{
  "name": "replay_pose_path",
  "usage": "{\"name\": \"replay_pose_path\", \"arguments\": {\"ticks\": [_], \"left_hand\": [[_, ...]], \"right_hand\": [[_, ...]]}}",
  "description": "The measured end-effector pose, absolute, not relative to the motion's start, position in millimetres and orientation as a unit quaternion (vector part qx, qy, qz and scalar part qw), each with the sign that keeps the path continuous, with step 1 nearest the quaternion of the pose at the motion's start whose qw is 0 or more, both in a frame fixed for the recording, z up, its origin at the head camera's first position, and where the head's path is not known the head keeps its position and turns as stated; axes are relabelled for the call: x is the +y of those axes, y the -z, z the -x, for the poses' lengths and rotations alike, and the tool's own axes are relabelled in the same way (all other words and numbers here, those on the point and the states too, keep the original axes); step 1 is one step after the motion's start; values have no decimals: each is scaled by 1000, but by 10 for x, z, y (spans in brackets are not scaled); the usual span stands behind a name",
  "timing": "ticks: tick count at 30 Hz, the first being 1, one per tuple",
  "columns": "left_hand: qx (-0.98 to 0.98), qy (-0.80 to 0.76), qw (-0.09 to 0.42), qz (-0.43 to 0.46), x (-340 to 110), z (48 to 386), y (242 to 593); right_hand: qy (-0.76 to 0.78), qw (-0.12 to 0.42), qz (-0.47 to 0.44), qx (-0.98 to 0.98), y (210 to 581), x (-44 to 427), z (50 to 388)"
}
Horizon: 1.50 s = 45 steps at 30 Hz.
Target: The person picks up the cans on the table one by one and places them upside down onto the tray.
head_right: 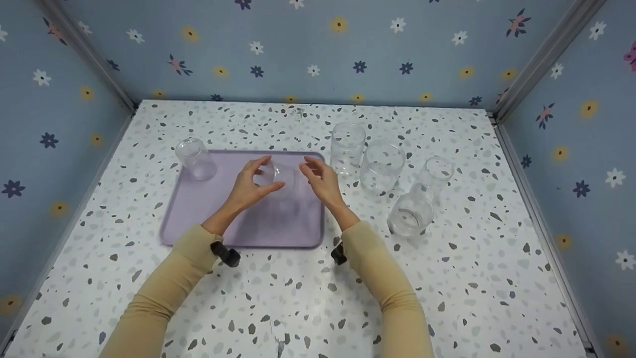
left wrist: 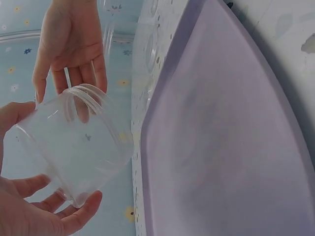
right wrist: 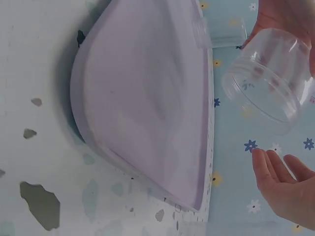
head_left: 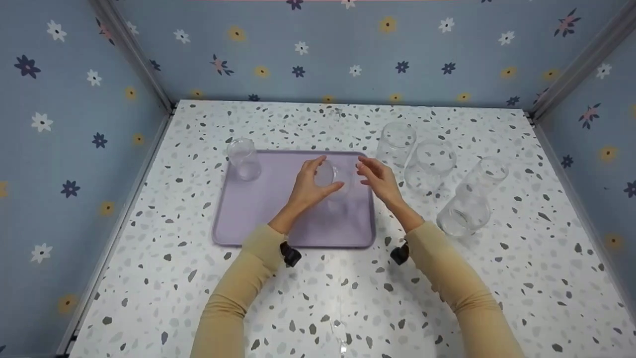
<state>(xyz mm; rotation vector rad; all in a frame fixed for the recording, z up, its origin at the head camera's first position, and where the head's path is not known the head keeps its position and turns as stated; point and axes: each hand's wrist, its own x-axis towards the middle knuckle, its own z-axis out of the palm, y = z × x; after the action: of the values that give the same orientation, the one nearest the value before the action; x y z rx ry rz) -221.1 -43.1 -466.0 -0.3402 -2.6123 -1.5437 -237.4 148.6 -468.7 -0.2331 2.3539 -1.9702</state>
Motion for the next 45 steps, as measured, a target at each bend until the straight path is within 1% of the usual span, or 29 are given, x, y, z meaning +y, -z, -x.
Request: {"name": "replay_pose_path", "arguments": {"ticks": [8,12,20,34,45], "left_hand": [[-887,458,16,62,-537,2331,4698],[-897,440,4,48,-589,2368,4714],[-921,388,-25,30,-657,2453,4714],[-947,315,-59,15,-711,2673,4710],[-959,277,-65,-3,-684,2827,4707]], "right_hand": [[576,10,116,809,4304,1473,2353],[552,-9,131,824,4239,1487,2392],[520,-22,152,840,4441,1608,2680],[447,-54,157,879,4321,1698,2825],[364,-77,170,913,4270,1844,2948]]}}
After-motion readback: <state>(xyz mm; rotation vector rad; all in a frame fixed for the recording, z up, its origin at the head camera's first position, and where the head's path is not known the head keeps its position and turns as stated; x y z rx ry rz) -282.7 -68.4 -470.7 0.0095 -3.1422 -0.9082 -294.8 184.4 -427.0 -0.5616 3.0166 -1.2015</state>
